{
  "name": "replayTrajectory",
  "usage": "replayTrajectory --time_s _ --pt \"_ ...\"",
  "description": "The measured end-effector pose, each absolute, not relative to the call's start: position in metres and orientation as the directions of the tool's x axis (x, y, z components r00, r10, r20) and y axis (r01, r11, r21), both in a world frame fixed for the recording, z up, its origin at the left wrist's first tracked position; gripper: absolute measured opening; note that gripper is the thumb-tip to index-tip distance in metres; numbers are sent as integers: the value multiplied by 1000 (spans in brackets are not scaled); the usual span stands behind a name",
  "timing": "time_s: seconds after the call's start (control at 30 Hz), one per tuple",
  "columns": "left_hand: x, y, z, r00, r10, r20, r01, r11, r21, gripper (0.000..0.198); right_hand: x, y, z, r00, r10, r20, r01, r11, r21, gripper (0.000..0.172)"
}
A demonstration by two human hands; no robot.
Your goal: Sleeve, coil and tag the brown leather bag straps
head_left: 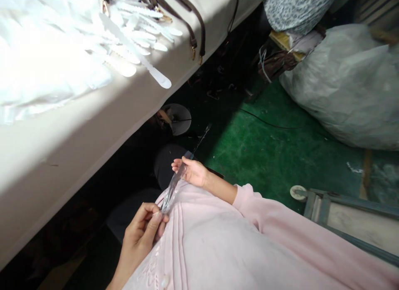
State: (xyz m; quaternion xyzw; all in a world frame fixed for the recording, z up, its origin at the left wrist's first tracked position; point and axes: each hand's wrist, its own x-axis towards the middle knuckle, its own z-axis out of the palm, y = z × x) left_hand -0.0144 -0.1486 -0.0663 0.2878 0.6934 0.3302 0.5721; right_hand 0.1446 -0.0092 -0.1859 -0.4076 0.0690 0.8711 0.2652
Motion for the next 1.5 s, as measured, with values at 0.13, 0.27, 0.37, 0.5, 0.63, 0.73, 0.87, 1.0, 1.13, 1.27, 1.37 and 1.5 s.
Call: replayTrajectory --time_s 0.13,0.27,0.37,0.5,0.63,0.73,0.87,1.0,1.13,1.27,1.37,1.5 --pt "-16 -152 -73 -197 736 -647 -26 656 754 38 141 -11 -183 -453 454 -767 -538 -825 -170 42" --pt "-20 -150 -84 -165 728 -665 -16 672 740 49 136 -21 -164 -487 433 -759 -454 -867 -203 47" --pt "-24 -146 -90 -129 754 -644 19 651 759 50 135 -27 -151 -565 396 -724 -375 -905 -203 52" --pt "-27 -145 -90 -157 778 -608 58 622 781 43 142 -22 -147 -625 372 -686 -293 -927 -235 61" --pt "-26 -148 -93 -202 762 -615 50 635 771 41 147 -17 -150 -545 441 -713 -278 -897 -342 58" --pt "-25 -145 -98 -257 810 -527 129 569 812 42 142 -23 -152 -573 376 -728 -201 -926 -319 55" --pt "-20 -136 -97 -257 892 -371 255 433 865 34 139 -22 -157 -590 333 -736 -270 -940 -209 48" --pt "-16 -132 -90 -162 945 -283 323 321 890 14 149 -2 -163 -515 467 -719 -467 -856 -221 42" --pt "-18 -132 -90 -46 961 -272 350 270 897 21 152 8 -170 -457 499 -736 -499 -829 -253 43" --pt "-23 -140 -97 25 946 -322 319 298 900 24 151 10 -180 -382 541 -750 -514 -798 -314 43" --pt "-33 -152 -103 -20 906 -423 278 412 868 23 157 17 -186 -267 590 -762 -550 -743 -382 43" --pt "-45 -165 -108 -159 831 -532 269 555 787 43 165 25 -185 -219 624 -750 -544 -716 -437 34"
